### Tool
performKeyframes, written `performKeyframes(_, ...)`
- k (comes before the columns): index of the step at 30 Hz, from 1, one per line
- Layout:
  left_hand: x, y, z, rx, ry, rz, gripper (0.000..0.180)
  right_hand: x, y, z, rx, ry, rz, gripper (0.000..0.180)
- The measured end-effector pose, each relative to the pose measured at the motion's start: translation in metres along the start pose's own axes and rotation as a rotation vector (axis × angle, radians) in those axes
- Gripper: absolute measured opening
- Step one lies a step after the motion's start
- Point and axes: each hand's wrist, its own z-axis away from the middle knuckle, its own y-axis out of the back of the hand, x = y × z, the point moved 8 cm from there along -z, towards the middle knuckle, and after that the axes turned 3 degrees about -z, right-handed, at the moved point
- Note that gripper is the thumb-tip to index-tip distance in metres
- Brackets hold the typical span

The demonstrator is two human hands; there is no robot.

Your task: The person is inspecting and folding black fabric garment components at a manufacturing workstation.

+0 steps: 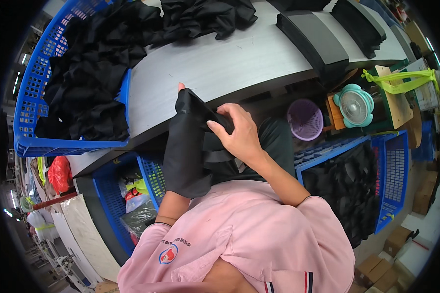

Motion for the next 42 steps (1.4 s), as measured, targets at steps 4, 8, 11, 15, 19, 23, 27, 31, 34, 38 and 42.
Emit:
performKeyframes(4, 0.003, -0.028, 0.008, -0.19, -0.072, -0.67, 0.042, -0.014, -0.003, 0.002, -0.019, 0.103, 0.207, 0.027)
performKeyframes(8, -0.018, -0.023, -0.004, -0.105, -0.124, -0.492, 0.043, 0.012, 0.006, 0.0, -0.397, -0.391, -0.378, 0.018)
performKeyframes(11, -0.038, -0.012, -0.01, -0.044, -0.152, -0.366, 0.044, -0.008, 0.014, -0.007, -0.399, -0.253, -0.69, 0.023)
performKeyframes(15, -0.028, -0.033, 0.018, 0.023, -0.235, -0.194, 0.045, -0.014, 0.023, -0.031, -0.318, -0.186, -0.644, 0.034)
performKeyframes(19, -0.015, -0.064, 0.03, 0.076, -0.278, -0.017, 0.046, 0.031, 0.03, -0.065, -0.042, -0.224, -0.265, 0.039)
performKeyframes(23, -0.042, -0.066, -0.003, 0.098, -0.268, 0.182, 0.047, 0.066, 0.046, -0.077, 0.079, -0.41, -0.292, 0.037)
performKeyframes(27, -0.078, -0.067, -0.01, 0.124, -0.23, 0.378, 0.048, 0.013, 0.071, -0.064, 0.204, -0.098, -0.215, 0.031)
performKeyframes(31, -0.063, -0.05, -0.009, 0.217, -0.233, 0.071, 0.046, -0.031, 0.049, -0.034, 0.157, 0.261, 0.185, 0.036)
performKeyframes(34, -0.041, -0.04, -0.012, 0.232, -0.302, 0.124, 0.038, -0.048, 0.024, -0.021, 0.129, 0.449, 0.442, 0.05)
performKeyframes(38, -0.013, -0.037, -0.015, 0.306, -0.291, -0.042, 0.028, -0.028, 0.008, -0.019, 0.14, 0.581, 0.521, 0.048)
performKeyframes(42, -0.011, -0.04, -0.012, 0.278, -0.313, -0.081, 0.027, -0.009, 0.027, -0.026, 0.134, 0.333, 0.199, 0.017)
